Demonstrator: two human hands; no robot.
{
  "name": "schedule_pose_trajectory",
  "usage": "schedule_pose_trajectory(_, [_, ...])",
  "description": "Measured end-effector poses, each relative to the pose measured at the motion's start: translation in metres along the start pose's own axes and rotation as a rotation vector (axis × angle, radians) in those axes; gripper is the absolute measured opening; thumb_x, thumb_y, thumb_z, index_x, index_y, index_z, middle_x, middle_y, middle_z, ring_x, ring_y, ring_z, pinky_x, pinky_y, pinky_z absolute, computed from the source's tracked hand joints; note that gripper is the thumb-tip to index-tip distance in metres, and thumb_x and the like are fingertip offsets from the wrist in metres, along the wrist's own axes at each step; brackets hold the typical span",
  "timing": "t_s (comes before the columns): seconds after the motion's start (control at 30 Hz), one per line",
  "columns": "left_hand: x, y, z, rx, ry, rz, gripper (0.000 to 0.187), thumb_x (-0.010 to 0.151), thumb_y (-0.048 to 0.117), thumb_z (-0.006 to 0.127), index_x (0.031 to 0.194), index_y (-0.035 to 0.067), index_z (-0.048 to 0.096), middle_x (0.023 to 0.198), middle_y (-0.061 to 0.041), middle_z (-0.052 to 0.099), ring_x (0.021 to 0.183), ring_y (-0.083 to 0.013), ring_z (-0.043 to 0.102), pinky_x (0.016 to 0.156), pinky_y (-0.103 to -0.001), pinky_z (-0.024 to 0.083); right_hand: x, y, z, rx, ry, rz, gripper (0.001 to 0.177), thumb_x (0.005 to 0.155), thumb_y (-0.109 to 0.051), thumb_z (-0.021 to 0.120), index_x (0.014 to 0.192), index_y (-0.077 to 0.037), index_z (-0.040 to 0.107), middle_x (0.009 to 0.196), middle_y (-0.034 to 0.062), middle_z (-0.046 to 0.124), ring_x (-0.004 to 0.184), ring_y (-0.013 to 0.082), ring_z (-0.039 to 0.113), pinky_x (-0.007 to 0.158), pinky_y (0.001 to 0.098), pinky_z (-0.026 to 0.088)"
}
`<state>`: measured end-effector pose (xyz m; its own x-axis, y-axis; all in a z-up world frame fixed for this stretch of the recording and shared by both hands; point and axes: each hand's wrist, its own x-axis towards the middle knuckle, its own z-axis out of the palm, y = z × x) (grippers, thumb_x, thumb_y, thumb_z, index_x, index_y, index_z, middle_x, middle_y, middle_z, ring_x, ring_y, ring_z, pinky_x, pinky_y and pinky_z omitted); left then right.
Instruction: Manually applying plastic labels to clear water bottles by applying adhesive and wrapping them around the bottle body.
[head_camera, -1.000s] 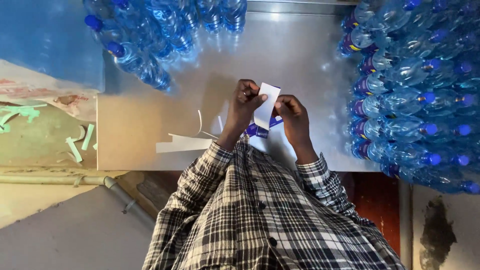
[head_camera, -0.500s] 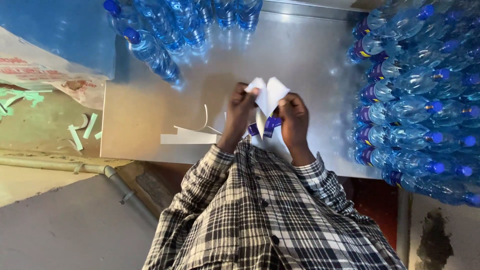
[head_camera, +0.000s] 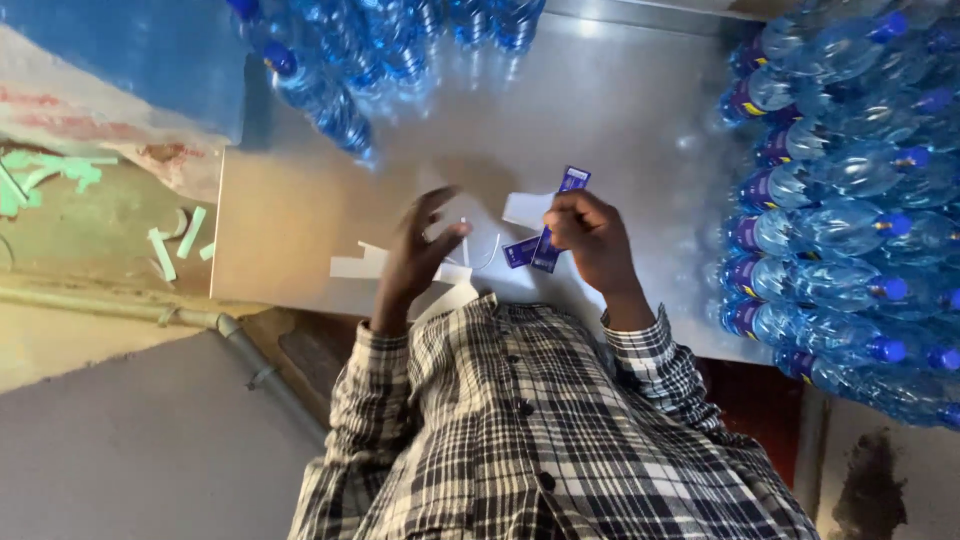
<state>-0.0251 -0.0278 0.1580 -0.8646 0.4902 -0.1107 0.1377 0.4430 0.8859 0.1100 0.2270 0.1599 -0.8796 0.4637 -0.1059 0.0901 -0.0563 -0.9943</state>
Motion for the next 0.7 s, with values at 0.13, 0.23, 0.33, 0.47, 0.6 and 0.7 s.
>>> schedule_pose_trajectory(0.13, [0.014,0.040,0.041,-0.469,-0.057,0.301,0.032,0.099,0.030,0.087,0.122,0.009,0.081,0.115,-0.011,0.078,0.105,-0.0292,0.074,0.099,-0.044,0.059,-0.005,-0.020,0.021,-0.040,-0.111,-0.110,0.011,0.111,-0.011,0.069,0.113,-0.001,0.074,0.083,0.0134,0.069,0.076,0.0176,0.068,0.074,0.0345,0.058])
schedule_pose_trajectory(0.23, [0.015,0.070,0.056,-0.519,-0.028,0.294,0.013,0.099,0.019,0.089,0.109,0.010,0.085,0.092,-0.005,0.077,0.081,-0.0169,0.074,0.082,-0.034,0.061,-0.003,-0.018,0.026,0.045,-0.067,-0.157,0.034,0.114,-0.030,0.061,0.126,0.000,0.071,0.100,0.0160,0.072,0.089,0.0202,0.071,0.084,0.0410,0.061])
schedule_pose_trajectory(0.33, [0.007,0.079,0.060,-0.531,-0.024,0.240,0.011,0.101,0.018,0.086,0.109,0.011,0.084,0.088,-0.004,0.076,0.077,-0.0119,0.068,0.076,-0.033,0.058,-0.006,-0.021,0.029,0.059,-0.027,-0.204,0.047,0.114,-0.044,0.064,0.128,0.000,0.070,0.104,0.0165,0.070,0.094,0.0219,0.069,0.087,0.0443,0.062])
schedule_pose_trajectory(0.47, [0.012,0.059,0.046,-0.686,0.141,0.139,0.005,0.112,0.013,0.070,0.113,0.009,0.073,0.091,-0.005,0.071,0.062,-0.0091,0.058,0.060,-0.026,0.052,-0.002,-0.019,0.032,0.012,0.095,-0.223,0.028,0.120,-0.023,0.058,0.113,0.001,0.071,0.091,0.0147,0.070,0.081,0.0196,0.068,0.077,0.0371,0.061])
schedule_pose_trajectory(0.6, [0.014,0.053,0.000,-0.749,0.345,0.000,0.013,0.115,0.018,0.063,0.117,0.005,0.065,0.081,0.000,0.061,0.057,-0.0058,0.059,0.047,-0.018,0.052,0.010,0.014,0.034,0.071,0.095,-0.208,0.028,0.122,-0.026,0.053,0.118,-0.004,0.069,0.091,0.0108,0.069,0.078,0.0153,0.068,0.077,0.0316,0.059])
schedule_pose_trajectory(0.7, [0.007,0.065,-0.012,-0.614,0.373,0.054,0.015,0.114,0.020,0.071,0.113,0.005,0.069,0.082,-0.006,0.068,0.060,-0.0113,0.065,0.052,-0.023,0.053,0.006,-0.003,0.056,0.060,0.023,-0.220,0.026,0.120,-0.023,0.054,0.128,0.000,0.064,0.085,0.0109,0.066,0.072,0.0170,0.067,0.071,0.0312,0.056])
